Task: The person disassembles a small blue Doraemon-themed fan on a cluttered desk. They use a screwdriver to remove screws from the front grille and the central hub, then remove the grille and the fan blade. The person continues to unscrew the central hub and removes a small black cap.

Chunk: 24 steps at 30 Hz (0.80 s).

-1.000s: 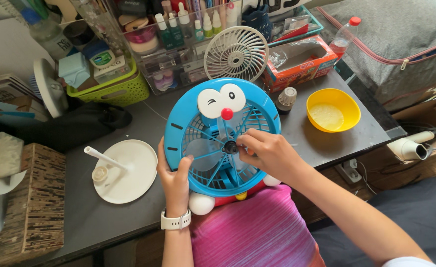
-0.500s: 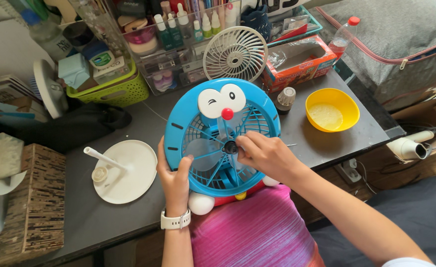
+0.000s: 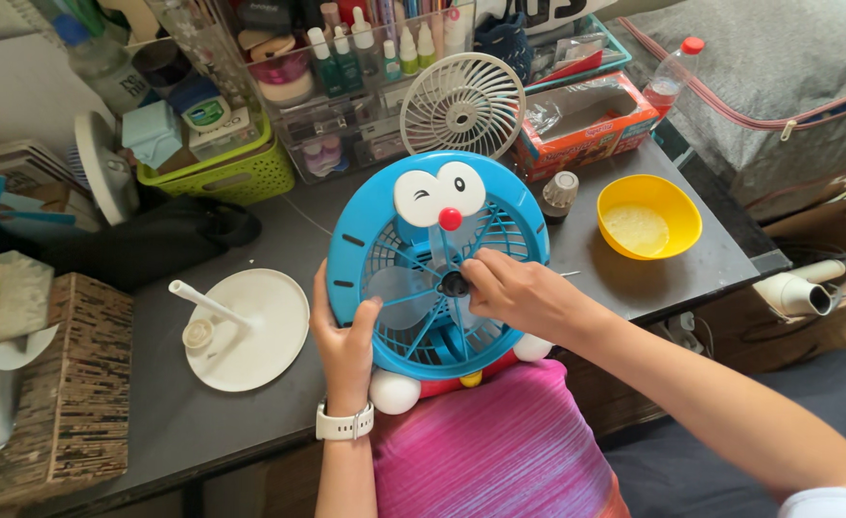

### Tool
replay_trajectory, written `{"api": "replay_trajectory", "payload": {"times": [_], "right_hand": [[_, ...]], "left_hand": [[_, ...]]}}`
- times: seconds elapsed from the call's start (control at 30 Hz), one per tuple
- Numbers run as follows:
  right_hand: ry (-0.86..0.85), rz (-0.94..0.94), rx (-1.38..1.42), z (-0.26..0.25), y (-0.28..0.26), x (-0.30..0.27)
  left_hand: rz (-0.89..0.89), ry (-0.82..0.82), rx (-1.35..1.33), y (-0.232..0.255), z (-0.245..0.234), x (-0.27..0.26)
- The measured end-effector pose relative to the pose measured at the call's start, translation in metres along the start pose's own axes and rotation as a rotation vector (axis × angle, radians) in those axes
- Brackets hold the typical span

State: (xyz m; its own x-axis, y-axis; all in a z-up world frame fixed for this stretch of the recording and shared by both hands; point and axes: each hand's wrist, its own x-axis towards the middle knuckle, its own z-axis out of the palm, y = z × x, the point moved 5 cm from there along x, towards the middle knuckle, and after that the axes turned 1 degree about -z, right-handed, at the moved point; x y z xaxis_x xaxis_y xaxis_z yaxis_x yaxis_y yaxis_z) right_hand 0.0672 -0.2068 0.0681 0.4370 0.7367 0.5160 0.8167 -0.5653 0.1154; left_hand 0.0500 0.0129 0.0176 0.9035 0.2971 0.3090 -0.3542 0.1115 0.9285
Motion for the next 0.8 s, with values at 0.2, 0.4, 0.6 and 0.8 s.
{"api": "replay_trajectory", "payload": {"times": [0.2, 0.4, 0.6, 0.8], "right_hand": [[-0.104, 0.038, 0.089, 0.000, 0.007, 0.008], [-0.054, 0.088, 0.325, -0.008, 0.011, 0.010], [0.223, -0.080, 0.072, -0.010, -0.003, -0.003], [0.207, -0.069, 0.044, -0.007, 0.001, -0.004]], "left_hand": [[-0.007, 0.013, 0.006, -0.008, 0.000, 0.005], [0.040, -0.002, -0.015, -0.011, -0.003, 0.007], [0.051, 0.002, -0.049, -0.024, -0.006, 0.007], [0.055, 0.051, -0.044, -0.049, -0.009, 0.009]]}}
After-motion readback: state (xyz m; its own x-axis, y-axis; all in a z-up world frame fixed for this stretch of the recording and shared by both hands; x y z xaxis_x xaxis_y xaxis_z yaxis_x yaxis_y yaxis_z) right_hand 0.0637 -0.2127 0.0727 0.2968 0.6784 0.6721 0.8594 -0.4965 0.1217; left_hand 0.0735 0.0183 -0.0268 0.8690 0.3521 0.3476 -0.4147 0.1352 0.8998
